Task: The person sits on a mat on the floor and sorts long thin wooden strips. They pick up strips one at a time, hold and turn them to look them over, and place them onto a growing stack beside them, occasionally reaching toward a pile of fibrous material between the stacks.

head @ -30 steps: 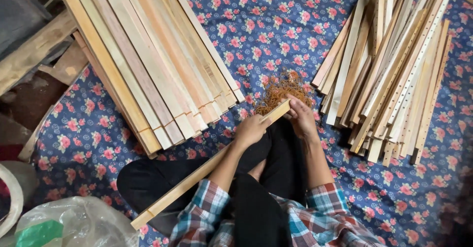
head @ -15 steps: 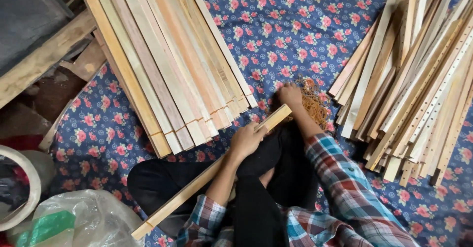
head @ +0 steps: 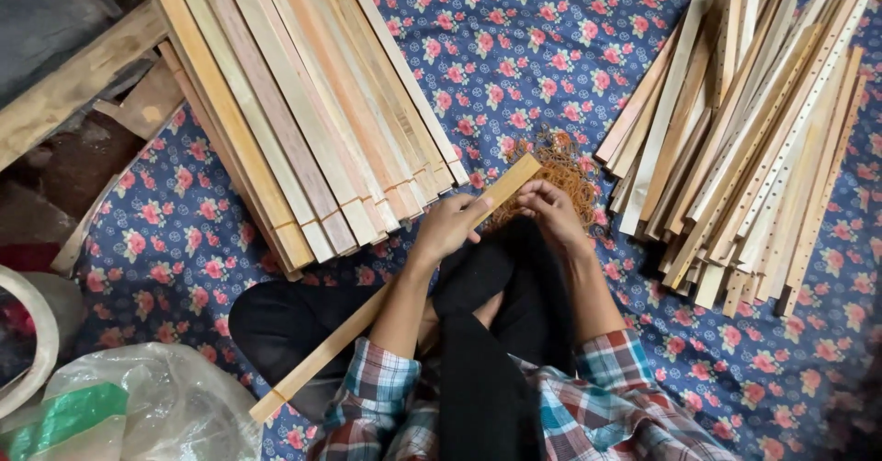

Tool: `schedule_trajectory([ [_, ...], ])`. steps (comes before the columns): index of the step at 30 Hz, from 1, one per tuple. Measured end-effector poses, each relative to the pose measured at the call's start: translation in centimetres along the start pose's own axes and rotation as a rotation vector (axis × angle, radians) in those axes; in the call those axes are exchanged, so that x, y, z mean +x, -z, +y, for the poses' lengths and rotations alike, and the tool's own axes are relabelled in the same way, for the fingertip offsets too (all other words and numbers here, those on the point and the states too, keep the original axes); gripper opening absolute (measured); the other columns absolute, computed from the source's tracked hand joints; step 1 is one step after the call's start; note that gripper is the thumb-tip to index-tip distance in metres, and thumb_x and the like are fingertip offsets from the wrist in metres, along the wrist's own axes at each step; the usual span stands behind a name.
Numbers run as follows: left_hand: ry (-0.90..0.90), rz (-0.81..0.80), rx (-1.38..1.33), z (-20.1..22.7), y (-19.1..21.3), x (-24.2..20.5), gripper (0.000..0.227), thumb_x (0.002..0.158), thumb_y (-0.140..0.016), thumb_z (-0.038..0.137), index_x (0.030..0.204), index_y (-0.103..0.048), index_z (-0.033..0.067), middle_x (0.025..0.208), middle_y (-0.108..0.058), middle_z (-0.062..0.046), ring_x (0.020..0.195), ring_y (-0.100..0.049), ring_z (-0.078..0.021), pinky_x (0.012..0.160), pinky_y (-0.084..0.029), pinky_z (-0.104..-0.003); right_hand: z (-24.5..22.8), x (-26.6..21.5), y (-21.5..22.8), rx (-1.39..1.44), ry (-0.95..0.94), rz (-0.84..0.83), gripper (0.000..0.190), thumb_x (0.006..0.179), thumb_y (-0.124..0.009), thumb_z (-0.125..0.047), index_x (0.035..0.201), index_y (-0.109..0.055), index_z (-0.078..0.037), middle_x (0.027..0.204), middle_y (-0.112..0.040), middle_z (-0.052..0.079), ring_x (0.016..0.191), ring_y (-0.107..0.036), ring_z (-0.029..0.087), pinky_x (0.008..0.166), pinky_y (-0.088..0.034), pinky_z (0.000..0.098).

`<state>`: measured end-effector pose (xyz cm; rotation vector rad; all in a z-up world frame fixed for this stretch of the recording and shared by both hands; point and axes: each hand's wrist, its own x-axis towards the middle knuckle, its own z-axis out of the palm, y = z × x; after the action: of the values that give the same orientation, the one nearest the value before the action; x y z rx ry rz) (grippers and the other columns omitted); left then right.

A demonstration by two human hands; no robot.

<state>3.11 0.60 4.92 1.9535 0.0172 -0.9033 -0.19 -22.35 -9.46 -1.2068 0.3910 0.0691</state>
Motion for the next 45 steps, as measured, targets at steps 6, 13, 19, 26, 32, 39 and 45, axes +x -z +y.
schedule_trajectory([
  [6, -0.116, -0.092, -0.294, -4.0, -2.9, 2.5, 0.050, 0.092, -0.064, 0.034, 0.122, -0.070, -0.0050, 0.107, -0.068, -0.027, 0.072, -0.076, -0.0254, 0.056, -0.058, -0.027, -0.7, -4.3, -3.7, 0.362, -0.081, -0.085, 0.019, 0.090, -0.069, 0.000, 0.108, -0.064, -0.001, 0.089, -0.068, 0.008, 0.076, -0.071, 0.017, 0.073, -0.059, 0.0282],
  [13, -0.204, -0.103, -0.389, -4.2, -2.9, 1.3, 0.048, 0.093, -0.066, 0.033, 0.118, -0.070, -0.0078, 0.099, -0.064, -0.025, 0.068, -0.075, -0.0273, 0.050, -0.056, -0.023, 0.9, -4.8, -2.6, 0.760, -0.198, -0.127, 0.022, 0.093, -0.057, -0.005, 0.114, -0.064, -0.007, 0.093, -0.068, 0.007, 0.065, -0.064, 0.012, 0.055, -0.050, 0.0181],
  [19, -0.276, -0.066, -0.314, -3.0, -1.7, -1.8, 0.051, 0.093, -0.067, 0.042, 0.115, -0.072, -0.0043, 0.088, -0.073, -0.017, 0.062, -0.073, -0.0203, 0.048, -0.052, -0.023, -4.8, -4.1, -0.8, 0.351, 0.093, 0.010, 0.028, 0.099, -0.062, -0.031, 0.123, -0.047, -0.026, 0.109, -0.060, -0.010, 0.063, -0.046, -0.007, 0.041, -0.029, 0.0010],
  [26, -0.236, -0.073, -0.120, -1.9, -2.2, -4.1, 0.048, 0.091, -0.063, 0.046, 0.116, -0.072, 0.0060, 0.087, -0.078, -0.006, 0.068, -0.075, -0.0145, 0.059, -0.053, -0.024, -13.7, -3.3, -2.0, -0.374, 0.160, -0.374, 0.070, 0.076, -0.088, -0.022, 0.126, -0.040, -0.009, 0.099, -0.069, 0.019, 0.067, -0.067, 0.015, 0.049, -0.053, 0.0201],
  [32, -0.168, 0.001, 0.039, -1.8, -2.3, -4.1, 0.046, 0.089, -0.057, 0.051, 0.108, -0.072, 0.0116, 0.080, -0.077, 0.001, 0.077, -0.076, -0.0145, 0.075, -0.055, -0.029, -9.8, -3.3, -2.9, -0.195, 0.090, -0.490, 0.064, 0.073, -0.079, -0.013, 0.128, -0.047, -0.006, 0.102, -0.062, 0.019, 0.055, -0.063, 0.019, 0.043, -0.057, 0.0320],
  [39, -0.183, 0.074, 0.115, 1.6, -0.6, -7.8, 0.064, 0.094, -0.048, 0.066, 0.112, -0.071, 0.0091, 0.084, -0.076, -0.006, 0.092, -0.074, -0.0287, 0.083, -0.054, -0.040, -1.8, -7.7, -4.6, 0.218, 0.296, -0.204, 0.055, 0.085, -0.074, -0.018, 0.132, -0.048, -0.003, 0.106, -0.058, 0.016, 0.074, -0.066, 0.019, 0.060, -0.059, 0.0266],
  [45, -0.195, 0.267, 0.058, 1.9, 0.7, -8.9, 0.068, 0.089, -0.052, 0.071, 0.100, -0.072, 0.0077, 0.076, -0.076, -0.004, 0.086, -0.075, -0.0306, 0.082, -0.055, -0.042, -6.1, -15.2, -7.3, -0.761, 0.843, -0.166, 0.037, 0.093, -0.069, -0.044, 0.069, -0.062, -0.017, 0.081, -0.066, 0.002, 0.072, -0.062, 0.022, 0.081, -0.043, 0.0336],
])
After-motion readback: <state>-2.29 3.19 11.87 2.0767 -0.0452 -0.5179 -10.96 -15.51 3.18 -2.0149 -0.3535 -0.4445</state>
